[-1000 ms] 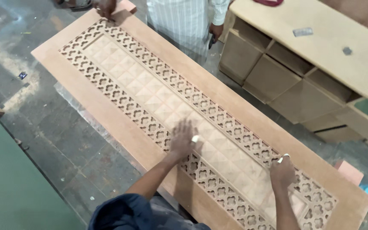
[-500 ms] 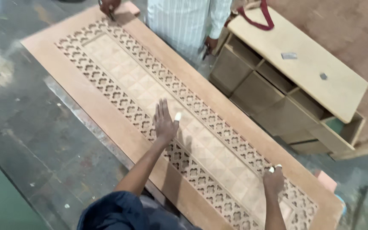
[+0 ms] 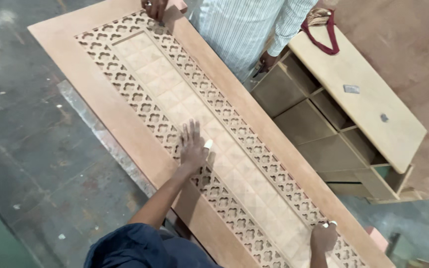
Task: The person sands a large, flat, carved wooden panel using a small white sanding block. They move the block back and forth across the surface, focusing on the raised decorative patterns and edges. Another person is visible in the background, also working on the panel.
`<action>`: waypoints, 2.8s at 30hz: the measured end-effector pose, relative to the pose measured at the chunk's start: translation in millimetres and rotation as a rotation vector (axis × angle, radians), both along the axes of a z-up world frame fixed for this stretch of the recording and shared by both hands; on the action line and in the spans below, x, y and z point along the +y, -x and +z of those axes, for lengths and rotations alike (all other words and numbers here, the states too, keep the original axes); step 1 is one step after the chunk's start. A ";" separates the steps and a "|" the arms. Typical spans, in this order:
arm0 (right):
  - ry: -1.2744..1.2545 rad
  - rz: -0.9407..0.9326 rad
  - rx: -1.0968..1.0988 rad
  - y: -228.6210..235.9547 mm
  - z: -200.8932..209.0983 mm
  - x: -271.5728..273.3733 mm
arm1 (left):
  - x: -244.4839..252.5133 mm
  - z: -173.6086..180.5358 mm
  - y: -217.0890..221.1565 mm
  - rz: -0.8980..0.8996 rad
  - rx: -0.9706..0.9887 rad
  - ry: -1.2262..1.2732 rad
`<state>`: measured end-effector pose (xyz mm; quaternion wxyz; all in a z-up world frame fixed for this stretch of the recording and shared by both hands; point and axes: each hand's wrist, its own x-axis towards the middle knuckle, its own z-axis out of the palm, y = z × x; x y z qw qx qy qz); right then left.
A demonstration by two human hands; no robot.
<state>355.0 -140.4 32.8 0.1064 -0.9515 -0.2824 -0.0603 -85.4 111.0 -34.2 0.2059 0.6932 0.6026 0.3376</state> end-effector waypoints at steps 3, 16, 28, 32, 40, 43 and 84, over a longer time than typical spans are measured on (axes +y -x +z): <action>-0.239 0.001 0.035 -5.1 -4.1 11.3 | 22.4 0.0 1.8 0.004 0.013 0.052; -0.774 -0.158 0.816 122.7 -26.5 53.2 | 50.6 -6.8 -40.9 -0.169 0.129 0.066; -0.184 0.458 1.061 274.7 40.3 215.5 | 21.8 -18.9 -97.1 -0.122 -1.403 1.040; -0.140 0.397 1.066 259.2 89.5 253.5 | 27.3 -30.0 -79.6 0.011 -0.948 0.554; -0.600 0.405 1.091 228.0 235.4 379.9 | 13.4 -17.2 -61.1 -0.223 -0.344 0.057; -0.469 0.534 1.046 228.6 282.5 407.3 | 15.8 -14.8 -59.2 -0.218 -0.322 0.074; -0.978 -0.243 1.216 209.0 2.0 -52.1 | -183.0 40.9 -144.6 -0.540 -0.978 1.245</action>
